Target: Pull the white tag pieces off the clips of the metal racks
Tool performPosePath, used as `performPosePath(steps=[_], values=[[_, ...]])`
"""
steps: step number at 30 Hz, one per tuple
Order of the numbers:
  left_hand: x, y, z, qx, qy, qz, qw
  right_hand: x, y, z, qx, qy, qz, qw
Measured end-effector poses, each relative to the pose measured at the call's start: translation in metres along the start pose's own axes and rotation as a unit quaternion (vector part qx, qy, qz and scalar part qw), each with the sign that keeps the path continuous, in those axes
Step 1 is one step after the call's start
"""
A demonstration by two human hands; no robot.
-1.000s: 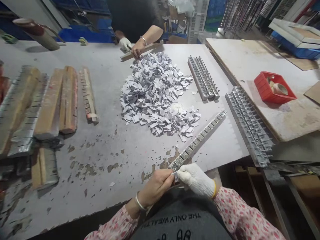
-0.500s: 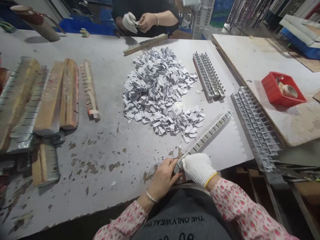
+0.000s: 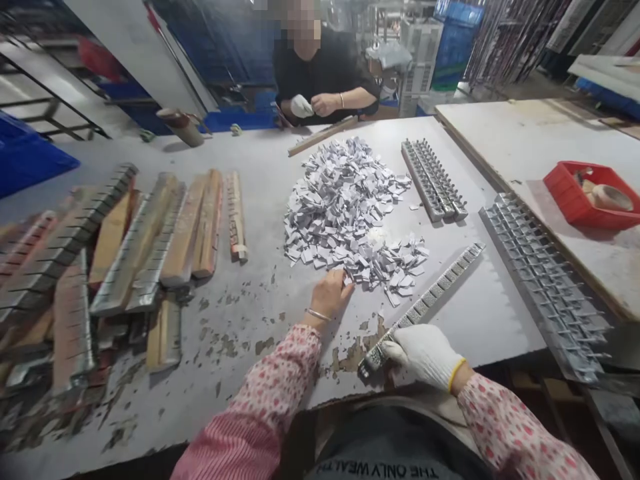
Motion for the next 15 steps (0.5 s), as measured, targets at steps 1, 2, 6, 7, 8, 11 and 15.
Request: performPosePath(steps=[1,2,6,7,8,11,15], values=[[-0.004,0.0,-0.002,0.011,0.007,-0.004,1.0,0.008,0.0,0.003,0.017,-0.025,0.002,1.0],[-0.007,0.002,-0.005,0.025,0.017,-0.01,0.999,0.015,-0.001,0.007,0.039,-0.057,0.006,0.998],[-0.015,0.019,-0.016,0.065,0.081,-0.004,0.995,0.02,-0.029,0.024,0.145,-0.24,0.008,0.96],[-0.015,0.024,-0.017,0.068,0.107,0.007,0.992,0.013,-0.04,0.026,0.165,-0.292,0.002,0.942],[-0.016,0.029,-0.016,0.066,0.143,0.018,0.987,0.002,-0.053,0.027,0.179,-0.341,-0.006,0.923],[-0.027,0.044,-0.005,0.002,0.315,0.02,0.949,-0.035,-0.088,0.023,0.179,-0.442,-0.056,0.877],[-0.051,0.061,0.005,-0.133,0.319,0.0,0.938,-0.06,-0.101,0.017,0.178,-0.477,-0.116,0.853]])
Point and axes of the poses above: each hand's wrist, its own y-axis away from the middle knuckle, its own z-axis out of the palm, x = y × z, the point moved 2 cm from there along -y, towards the middle knuckle, and after that the axes turned 3 degrees about y, right-handed, at the moved point
